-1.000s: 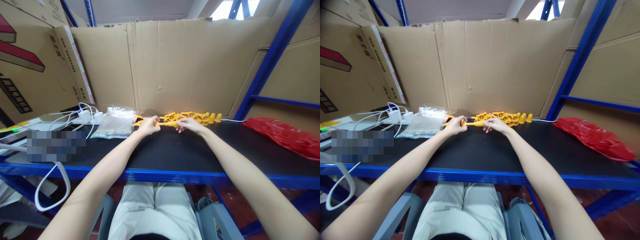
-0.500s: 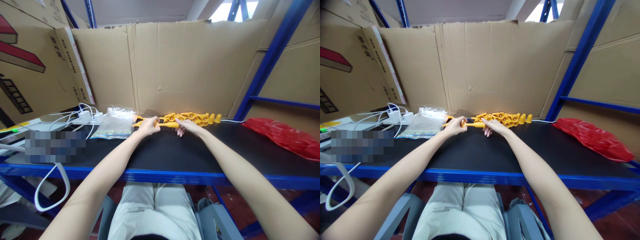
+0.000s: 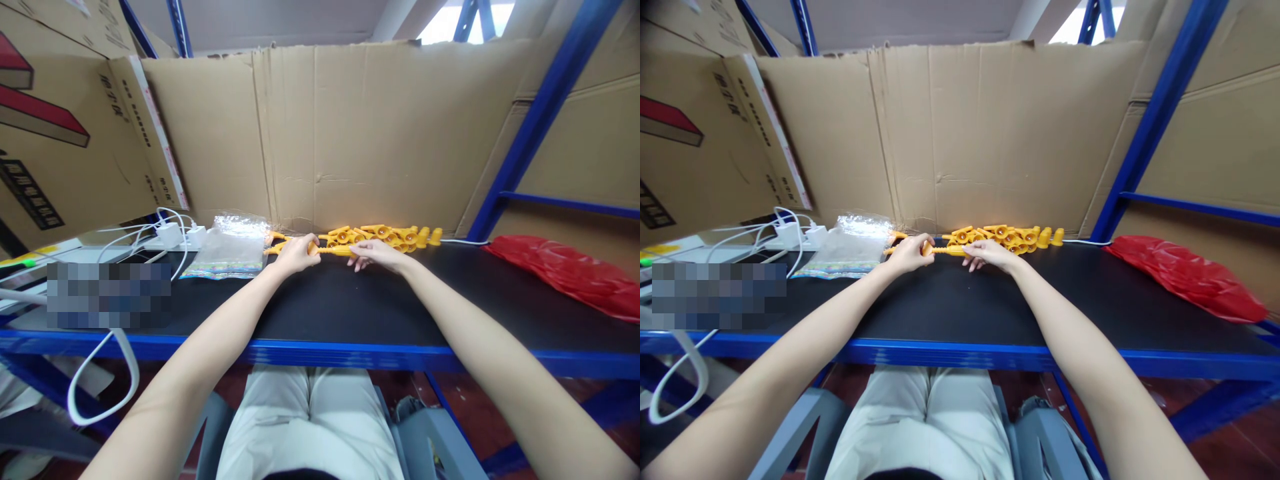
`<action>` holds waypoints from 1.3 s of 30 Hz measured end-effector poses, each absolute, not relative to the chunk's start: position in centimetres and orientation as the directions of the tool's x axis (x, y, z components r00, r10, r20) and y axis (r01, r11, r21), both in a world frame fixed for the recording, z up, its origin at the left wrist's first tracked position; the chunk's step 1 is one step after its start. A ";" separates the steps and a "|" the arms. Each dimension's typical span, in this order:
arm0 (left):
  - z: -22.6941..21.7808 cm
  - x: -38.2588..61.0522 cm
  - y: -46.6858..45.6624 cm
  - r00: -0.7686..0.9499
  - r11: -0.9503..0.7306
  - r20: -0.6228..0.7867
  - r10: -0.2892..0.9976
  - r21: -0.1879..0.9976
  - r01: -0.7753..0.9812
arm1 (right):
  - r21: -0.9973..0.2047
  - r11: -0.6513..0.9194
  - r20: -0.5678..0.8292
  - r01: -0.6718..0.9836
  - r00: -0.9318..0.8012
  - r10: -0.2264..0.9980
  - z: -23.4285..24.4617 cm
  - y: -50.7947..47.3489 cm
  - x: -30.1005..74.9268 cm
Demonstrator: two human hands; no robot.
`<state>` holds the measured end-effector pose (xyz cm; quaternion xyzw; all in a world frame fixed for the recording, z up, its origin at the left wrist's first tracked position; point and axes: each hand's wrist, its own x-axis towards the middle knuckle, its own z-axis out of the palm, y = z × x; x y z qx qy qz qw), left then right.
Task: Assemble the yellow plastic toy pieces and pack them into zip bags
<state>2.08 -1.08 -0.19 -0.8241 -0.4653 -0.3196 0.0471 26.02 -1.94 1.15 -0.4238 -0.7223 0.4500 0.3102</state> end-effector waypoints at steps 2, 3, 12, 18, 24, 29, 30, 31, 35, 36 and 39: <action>-0.2 2.1 -1.2 0.365 -0.556 0.563 0.741 0.212 0.803 | -0.910 0.233 0.053 0.342 -0.464 0.885 1.0 -1.8 26.0; -0.1 2.1 -1.3 0.368 -0.557 0.561 0.741 0.208 0.804 | -0.908 0.235 0.049 0.346 -0.470 0.882 0.9 -1.7 26.1; -0.1 2.3 -1.6 0.385 -0.569 0.565 0.730 0.190 0.800 | -0.950 0.154 0.030 0.273 -0.409 0.912 0.5 -1.3 25.9; -0.3 2.1 -1.4 0.393 -0.581 0.561 0.729 0.202 0.789 | -0.985 0.029 -0.039 0.172 -0.379 0.925 0.4 -1.3 25.5; 0.1 2.1 -1.9 0.419 -0.621 0.530 0.738 0.289 0.729 | -0.986 -0.112 -0.074 -0.122 -0.280 0.957 1.2 -0.7 25.6; -0.1 1.8 -1.4 0.418 -0.600 0.502 0.757 0.281 0.749 | -0.974 0.044 0.040 -0.221 0.022 0.999 2.1 -0.2 26.5; -0.2 1.6 -1.2 0.420 -0.596 0.496 0.760 0.271 0.756 | -0.970 0.105 0.083 -0.221 0.106 0.991 2.1 -0.1 26.8; -0.4 1.5 -1.0 0.425 -0.593 0.490 0.761 0.261 0.762 | -0.964 0.165 0.126 -0.210 0.186 0.974 2.0 0.1 27.0; -0.6 1.2 -0.6 0.440 -0.594 0.486 0.755 0.223 0.773 | -0.934 0.354 0.311 -0.050 0.375 0.873 1.3 1.3 27.7; -0.6 1.2 -0.5 0.445 -0.597 0.486 0.752 0.216 0.773 | -0.921 0.389 0.357 -0.001 0.393 0.847 1.1 1.5 27.8; -0.7 1.2 -0.4 0.465 -0.609 0.482 0.743 0.196 0.769 | -0.853 0.498 0.515 0.155 0.407 0.755 0.6 2.1 27.7</action>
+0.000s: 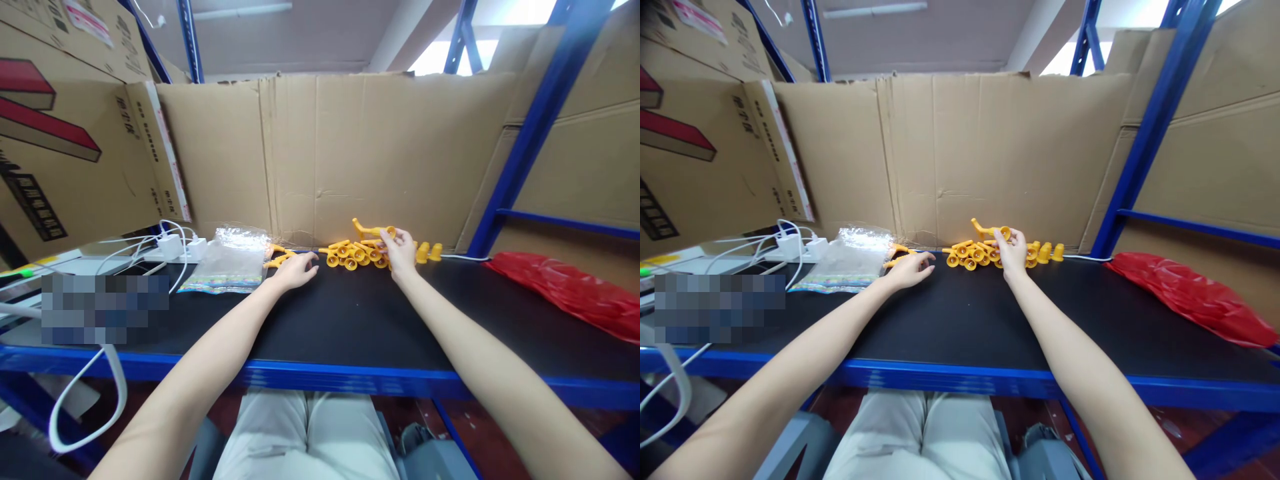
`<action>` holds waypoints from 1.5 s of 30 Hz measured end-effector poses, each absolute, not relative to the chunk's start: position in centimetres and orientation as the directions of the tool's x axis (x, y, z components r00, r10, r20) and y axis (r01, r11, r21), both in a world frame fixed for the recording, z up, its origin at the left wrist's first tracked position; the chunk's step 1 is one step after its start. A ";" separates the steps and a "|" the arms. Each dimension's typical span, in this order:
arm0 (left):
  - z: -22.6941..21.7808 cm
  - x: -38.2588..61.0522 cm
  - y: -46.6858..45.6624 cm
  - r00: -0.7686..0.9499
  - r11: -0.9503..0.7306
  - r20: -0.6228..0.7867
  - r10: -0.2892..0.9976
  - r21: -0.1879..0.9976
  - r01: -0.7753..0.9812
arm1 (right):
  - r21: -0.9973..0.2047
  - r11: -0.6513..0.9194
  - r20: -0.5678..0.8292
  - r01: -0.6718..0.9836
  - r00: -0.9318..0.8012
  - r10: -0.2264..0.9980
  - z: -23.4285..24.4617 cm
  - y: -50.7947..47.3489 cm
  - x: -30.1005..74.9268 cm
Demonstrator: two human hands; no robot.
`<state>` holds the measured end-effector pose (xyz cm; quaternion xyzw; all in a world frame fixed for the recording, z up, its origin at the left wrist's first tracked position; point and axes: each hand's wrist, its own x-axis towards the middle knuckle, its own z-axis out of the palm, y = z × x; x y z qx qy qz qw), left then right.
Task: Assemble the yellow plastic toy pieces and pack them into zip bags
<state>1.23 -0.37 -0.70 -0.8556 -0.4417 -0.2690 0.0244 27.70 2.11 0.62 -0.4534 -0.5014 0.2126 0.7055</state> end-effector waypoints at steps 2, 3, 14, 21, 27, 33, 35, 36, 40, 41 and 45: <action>-0.7 1.2 -0.3 0.474 -0.611 0.475 0.742 0.187 0.769 | -0.777 0.543 0.629 0.318 0.369 0.685 0.3 2.2 27.6; -0.8 1.2 -0.2 0.474 -0.610 0.472 0.743 0.186 0.770 | -0.729 0.542 0.678 0.419 0.330 0.657 0.2 2.2 27.5; -0.6 1.2 -0.1 0.474 -0.596 0.453 0.755 0.170 0.785 | -0.008 0.232 0.700 0.973 -0.160 0.696 -2.7 2.9 27.5; -0.1 -0.2 0.8 0.214 -0.316 0.496 0.841 0.131 0.940 | -0.036 0.212 0.652 0.977 -0.138 0.746 -1.5 2.3 28.2; -1.1 -1.5 1.5 0.162 -0.215 0.360 0.919 0.112 0.970 | -0.336 0.060 0.738 0.940 0.223 0.636 0.3 2.1 31.9; -2.1 -1.6 2.3 0.241 -0.282 0.259 0.935 0.137 0.950 | -0.616 -0.188 0.591 0.764 0.607 0.531 -1.4 1.2 38.2; -2.0 -1.6 2.4 0.230 -0.272 0.239 0.944 0.164 0.948 | -0.657 -0.357 0.397 0.665 0.706 0.586 -2.5 1.3 39.8; -2.0 -1.6 2.4 0.219 -0.262 0.224 0.950 0.185 0.947 | -0.651 -0.427 0.300 0.627 0.730 0.614 -2.9 1.5 40.4; -1.9 -1.8 2.6 0.184 -0.227 0.160 0.970 0.319 0.920 | -0.516 -0.491 0.213 0.702 0.660 0.720 -4.0 2.8 41.5; -1.9 -1.9 2.7 0.185 -0.229 0.153 0.971 0.353 0.907 | -0.481 -0.493 0.204 0.725 0.639 0.741 -4.1 3.1 41.6; -2.1 -2.1 3.1 0.177 -0.231 0.161 0.971 0.446 0.864 | -0.416 -0.480 0.181 0.772 0.588 0.788 -4.3 4.4 42.0</action>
